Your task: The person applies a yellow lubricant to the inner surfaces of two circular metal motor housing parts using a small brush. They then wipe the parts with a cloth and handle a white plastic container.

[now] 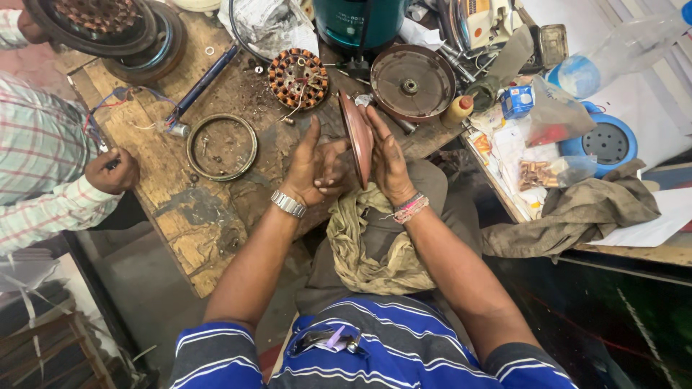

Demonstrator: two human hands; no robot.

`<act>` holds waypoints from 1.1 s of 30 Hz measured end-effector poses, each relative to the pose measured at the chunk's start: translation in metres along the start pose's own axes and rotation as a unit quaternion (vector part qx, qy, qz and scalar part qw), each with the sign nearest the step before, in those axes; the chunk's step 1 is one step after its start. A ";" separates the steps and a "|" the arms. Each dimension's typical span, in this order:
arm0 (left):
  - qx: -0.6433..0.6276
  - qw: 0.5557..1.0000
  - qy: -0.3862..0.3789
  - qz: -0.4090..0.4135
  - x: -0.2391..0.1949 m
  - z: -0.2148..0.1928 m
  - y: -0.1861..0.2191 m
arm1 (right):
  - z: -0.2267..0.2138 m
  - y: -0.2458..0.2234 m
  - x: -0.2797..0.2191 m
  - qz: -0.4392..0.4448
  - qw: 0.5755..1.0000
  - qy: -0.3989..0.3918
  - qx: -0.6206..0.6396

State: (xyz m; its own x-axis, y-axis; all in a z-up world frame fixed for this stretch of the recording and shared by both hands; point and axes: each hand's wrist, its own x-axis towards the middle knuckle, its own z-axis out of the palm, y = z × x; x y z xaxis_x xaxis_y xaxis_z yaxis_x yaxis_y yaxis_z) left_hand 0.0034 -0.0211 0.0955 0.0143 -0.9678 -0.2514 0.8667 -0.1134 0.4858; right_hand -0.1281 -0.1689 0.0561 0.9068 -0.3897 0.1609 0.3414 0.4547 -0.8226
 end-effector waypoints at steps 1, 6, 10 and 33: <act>0.000 1.000 0.004 0.000 0.001 0.000 0.000 | -0.001 0.000 0.001 -0.004 1.000 0.000 -0.001; -0.010 1.000 -0.003 0.015 0.005 0.001 -0.003 | -0.004 0.001 0.003 -0.001 1.000 0.019 -0.003; 0.002 1.000 0.006 0.016 0.006 0.004 -0.004 | -0.002 0.001 0.005 0.000 1.000 0.019 -0.005; 0.143 0.989 0.034 -0.034 0.025 0.007 -0.003 | -0.045 0.023 -0.004 0.050 0.971 0.153 0.178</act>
State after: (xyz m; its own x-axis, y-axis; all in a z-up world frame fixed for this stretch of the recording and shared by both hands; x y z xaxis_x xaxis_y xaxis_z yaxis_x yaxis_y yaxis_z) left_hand -0.0026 -0.0461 0.0937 0.0015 -0.9395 -0.3426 0.6905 -0.2468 0.6799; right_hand -0.1346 -0.1927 0.0117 0.8423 -0.5244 -0.1243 0.3685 0.7287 -0.5772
